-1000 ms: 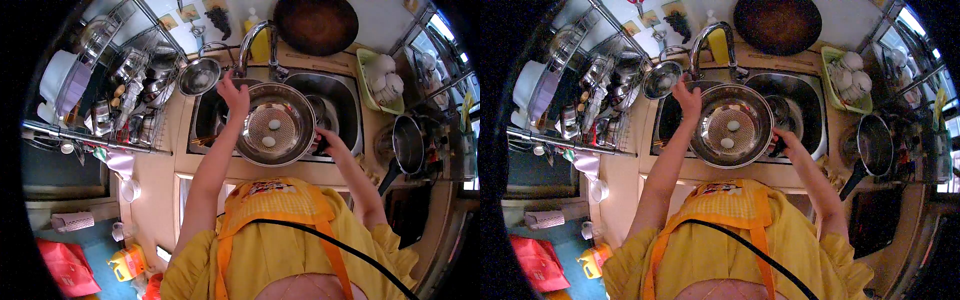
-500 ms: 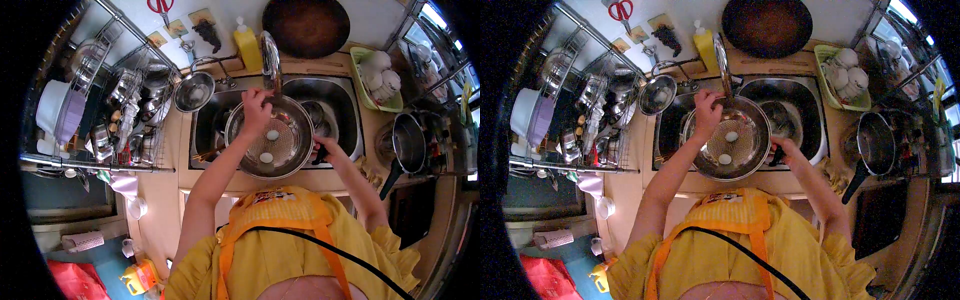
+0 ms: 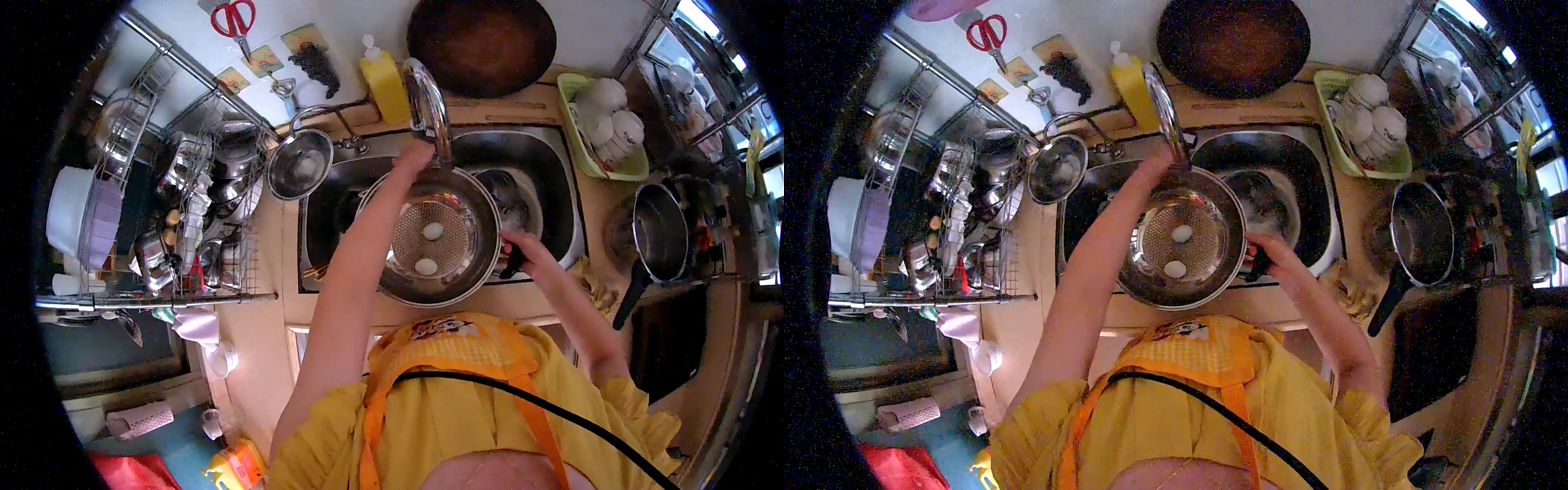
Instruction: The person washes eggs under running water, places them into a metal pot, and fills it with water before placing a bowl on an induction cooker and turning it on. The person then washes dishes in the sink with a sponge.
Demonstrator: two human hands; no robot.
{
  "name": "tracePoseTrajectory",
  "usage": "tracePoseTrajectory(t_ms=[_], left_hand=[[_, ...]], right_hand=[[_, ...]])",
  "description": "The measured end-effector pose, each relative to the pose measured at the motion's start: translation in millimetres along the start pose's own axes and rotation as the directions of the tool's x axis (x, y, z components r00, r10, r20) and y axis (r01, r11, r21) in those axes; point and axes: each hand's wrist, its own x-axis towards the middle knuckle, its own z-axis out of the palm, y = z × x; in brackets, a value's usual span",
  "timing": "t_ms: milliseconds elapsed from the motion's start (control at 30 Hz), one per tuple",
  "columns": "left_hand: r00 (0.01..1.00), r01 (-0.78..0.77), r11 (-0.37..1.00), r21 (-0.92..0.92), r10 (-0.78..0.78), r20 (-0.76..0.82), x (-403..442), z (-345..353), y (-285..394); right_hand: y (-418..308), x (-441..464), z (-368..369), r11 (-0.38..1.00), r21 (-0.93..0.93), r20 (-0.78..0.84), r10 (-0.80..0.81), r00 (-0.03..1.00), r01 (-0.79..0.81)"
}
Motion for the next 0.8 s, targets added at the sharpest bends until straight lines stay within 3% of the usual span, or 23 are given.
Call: tracePoseTrajectory(t_ms=[67,167,200,300,433,567,667,767,800], left_hand=[[1.000,-0.020,0.999,0.050,0.019,0.018,-45.2,-23.9,51.5],[0.986,-0.146,0.980,0.134,0.133,0.100,-0.1,-1.8,19.1],[0.984,-0.171,0.982,0.080,0.165,0.072,-1.0,2.4,18.4],[0.975,-0.221,0.975,-0.025,0.221,-0.006,-3.5,15.8,18.7],[0.953,-0.301,0.953,-0.019,0.301,-0.036,4.4,14.8,17.4],[0.905,-0.363,0.922,-0.131,0.383,0.186,-39.6,-25.1,51.9],[0.981,-0.192,0.975,-0.111,0.187,-0.057,-53.8,-37.0,50.4],[0.837,-0.382,0.922,-0.058,0.319,-0.444,-77.3,-49.2,23.5],[0.847,-0.348,0.933,-0.092,0.271,-0.457,-94.9,-55.6,18.3]], right_hand=[[1.3,4.0,-6.5,1.000,0.030,0.066,0.003,0.998,-0.005],[5.3,13.9,-16.6,0.997,0.070,0.172,0.017,0.985,-0.029],[3.4,13.0,-14.0,0.996,0.082,0.208,0.023,0.978,-0.041],[0.9,6.1,-4.0,1.000,-0.026,-0.049,0.009,0.999,-0.010],[1.4,5.8,-3.8,1.000,-0.001,-0.012,0.007,1.000,-0.007],[4.4,10.7,-12.1,1.000,-0.026,0.007,-0.011,1.000,0.011],[2.3,9.4,-10.2,0.999,-0.043,0.007,-0.007,1.000,0.008],[4.6,11.5,-7.0,0.999,-0.033,-0.013,0.017,1.000,-0.017],[4.8,11.6,-9.8,0.999,-0.026,-0.031,0.022,0.999,-0.023]])
